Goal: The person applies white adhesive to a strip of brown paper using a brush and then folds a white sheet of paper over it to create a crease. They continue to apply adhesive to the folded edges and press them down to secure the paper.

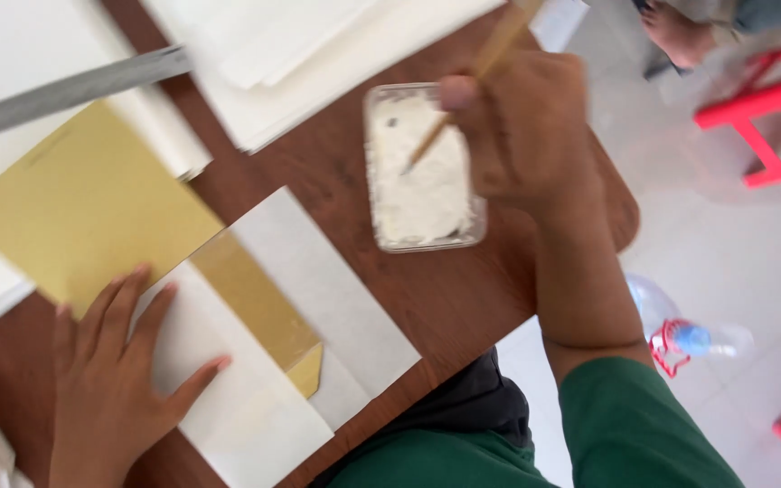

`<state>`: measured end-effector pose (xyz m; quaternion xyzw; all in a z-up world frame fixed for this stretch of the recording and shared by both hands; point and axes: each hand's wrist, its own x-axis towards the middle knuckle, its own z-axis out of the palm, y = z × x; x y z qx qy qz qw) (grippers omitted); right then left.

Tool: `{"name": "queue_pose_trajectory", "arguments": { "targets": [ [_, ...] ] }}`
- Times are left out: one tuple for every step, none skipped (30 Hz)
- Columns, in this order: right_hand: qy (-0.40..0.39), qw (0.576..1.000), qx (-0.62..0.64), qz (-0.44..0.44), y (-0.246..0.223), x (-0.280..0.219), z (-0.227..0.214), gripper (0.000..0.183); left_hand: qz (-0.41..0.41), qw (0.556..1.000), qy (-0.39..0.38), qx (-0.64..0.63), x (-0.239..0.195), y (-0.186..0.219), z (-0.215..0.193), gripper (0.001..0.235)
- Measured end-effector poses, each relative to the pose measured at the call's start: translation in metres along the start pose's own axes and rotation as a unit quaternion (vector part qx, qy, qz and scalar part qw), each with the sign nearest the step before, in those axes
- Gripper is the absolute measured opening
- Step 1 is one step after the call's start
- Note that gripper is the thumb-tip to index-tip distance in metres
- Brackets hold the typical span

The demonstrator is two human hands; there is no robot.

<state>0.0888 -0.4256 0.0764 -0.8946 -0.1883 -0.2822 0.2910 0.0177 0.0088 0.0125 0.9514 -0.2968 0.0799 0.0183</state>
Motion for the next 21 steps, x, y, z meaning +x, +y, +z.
{"name": "queue_pose_trajectory", "arguments": {
  "targets": [
    [-0.022,0.999,-0.017,-0.022,-0.001,0.004,-0.001,0.034,-0.001,1.0,0.008,0.022,0.001,-0.002,0.003,0.085],
    [-0.048,0.997,-0.024,-0.051,-0.003,0.012,0.001,0.03,-0.012,0.999,0.014,0.048,-0.005,-0.003,0.004,0.082],
    [-0.045,0.998,-0.028,-0.044,-0.003,0.011,0.0,0.03,-0.003,0.999,0.013,0.047,-0.003,-0.005,0.006,0.082],
    [-0.021,0.998,0.008,-0.056,-0.003,0.013,0.002,0.033,-0.009,0.999,0.014,0.04,-0.004,-0.005,0.007,0.081],
    [0.002,0.997,0.045,-0.068,-0.004,0.015,0.004,0.037,-0.015,0.999,0.014,0.032,-0.006,-0.006,0.008,0.08],
    [0.003,0.997,0.045,-0.067,-0.005,0.014,0.001,0.037,-0.015,0.999,0.013,0.033,-0.006,-0.005,0.007,0.08],
    [0.002,0.997,0.053,-0.06,-0.006,0.014,-0.001,0.037,-0.02,0.999,0.007,0.035,-0.006,-0.004,0.006,0.077],
    [-0.001,0.997,0.062,-0.054,-0.008,0.015,-0.003,0.037,-0.027,0.999,0.002,0.037,-0.006,-0.003,0.006,0.074],
    [-0.002,0.996,0.063,-0.055,-0.005,0.012,-0.004,0.037,-0.028,0.999,0.002,0.038,-0.004,-0.004,0.006,0.074],
    [-0.003,0.997,0.049,-0.066,-0.002,0.01,-0.004,0.036,-0.02,0.999,0.001,0.05,-0.004,-0.003,0.005,0.077],
    [-0.004,0.996,0.036,-0.078,0.0,0.009,-0.004,0.035,-0.013,0.998,-0.001,0.062,-0.005,-0.003,0.003,0.081],
    [-0.006,0.996,0.04,-0.08,-0.001,0.007,-0.003,0.035,-0.018,0.998,-0.003,0.064,-0.005,-0.001,0.001,0.081],
    [0.029,0.995,0.059,-0.078,-0.003,0.006,-0.002,0.036,-0.022,0.998,-0.03,0.059,-0.006,0.001,-0.002,0.099],
    [0.064,0.992,0.078,-0.077,-0.003,0.006,-0.002,0.037,-0.026,0.997,-0.055,0.055,-0.004,0.004,-0.003,0.117],
    [0.063,0.991,0.081,-0.081,-0.002,0.001,-0.002,0.037,-0.031,0.996,-0.054,0.056,-0.003,0.006,-0.003,0.117],
    [0.108,0.989,0.09,-0.051,-0.002,-0.004,0.0,0.041,-0.043,0.996,-0.076,0.032,-0.003,0.009,-0.004,0.125],
    [0.151,0.983,0.1,-0.019,-0.002,-0.009,0.002,0.046,-0.055,0.994,-0.098,0.007,-0.004,0.012,-0.005,0.134],
    [0.145,0.983,0.112,-0.026,0.005,-0.015,0.008,0.046,-0.07,0.992,-0.1,0.01,-0.003,0.014,-0.005,0.134],
    [0.222,0.962,0.161,-0.008,0.011,-0.02,0.015,0.039,-0.069,0.992,-0.11,-0.004,-0.002,0.014,-0.006,0.135],
    [0.292,0.932,0.214,0.014,0.018,-0.024,0.024,0.036,-0.071,0.99,-0.12,-0.018,-0.003,0.015,-0.007,0.136],
    [0.282,0.931,0.23,0.01,0.024,-0.033,0.022,0.036,-0.09,0.988,-0.122,-0.016,0.0,0.014,-0.005,0.136]
  ]
}}
